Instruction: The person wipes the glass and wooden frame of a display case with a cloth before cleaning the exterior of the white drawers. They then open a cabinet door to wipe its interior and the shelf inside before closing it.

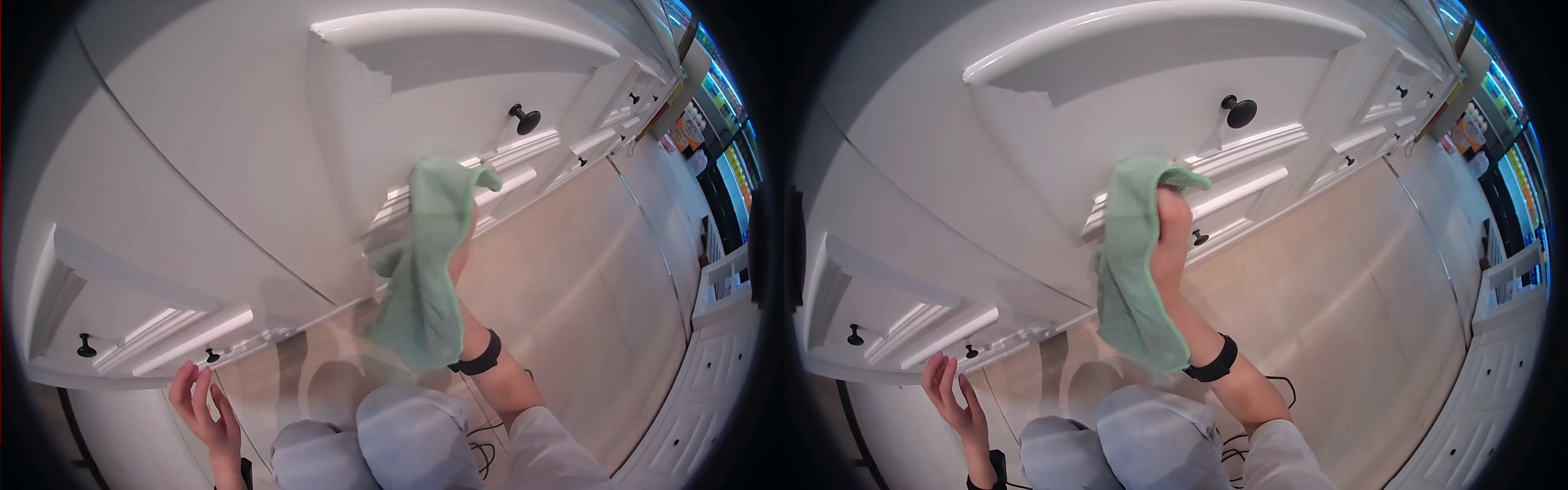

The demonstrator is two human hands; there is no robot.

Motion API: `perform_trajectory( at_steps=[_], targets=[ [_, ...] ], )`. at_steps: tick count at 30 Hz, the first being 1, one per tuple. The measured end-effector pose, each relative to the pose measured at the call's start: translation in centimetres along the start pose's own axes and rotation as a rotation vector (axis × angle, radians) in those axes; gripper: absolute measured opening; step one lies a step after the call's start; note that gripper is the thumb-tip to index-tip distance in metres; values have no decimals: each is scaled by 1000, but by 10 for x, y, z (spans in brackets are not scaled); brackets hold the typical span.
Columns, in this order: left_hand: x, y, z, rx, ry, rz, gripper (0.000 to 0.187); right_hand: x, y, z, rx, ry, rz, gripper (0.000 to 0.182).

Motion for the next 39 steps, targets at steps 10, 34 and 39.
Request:
perform_trajectory(
  at_steps=[10,34,39],
  targets=[
    [1,-7,-8,-24,-40,24,37,73,27,-68,530,-418,232,35],
    [-10,9,-35,7,-107,0,36,-51,38,140,889,224,260,42],
    [-6,4,-29,10,-116,4,33,-52,94,181,604,306,-47,23]
  ],
)
Point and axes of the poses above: each hand's wrist, its own x-axis away from the middle knuckle, its own z-axis out of the back of the hand, y = z × x, the point moved 10 cm from there along -x, towards the middle knuckle, and after that the axes turned 10 degrees about -y, right-handed, at the moved point
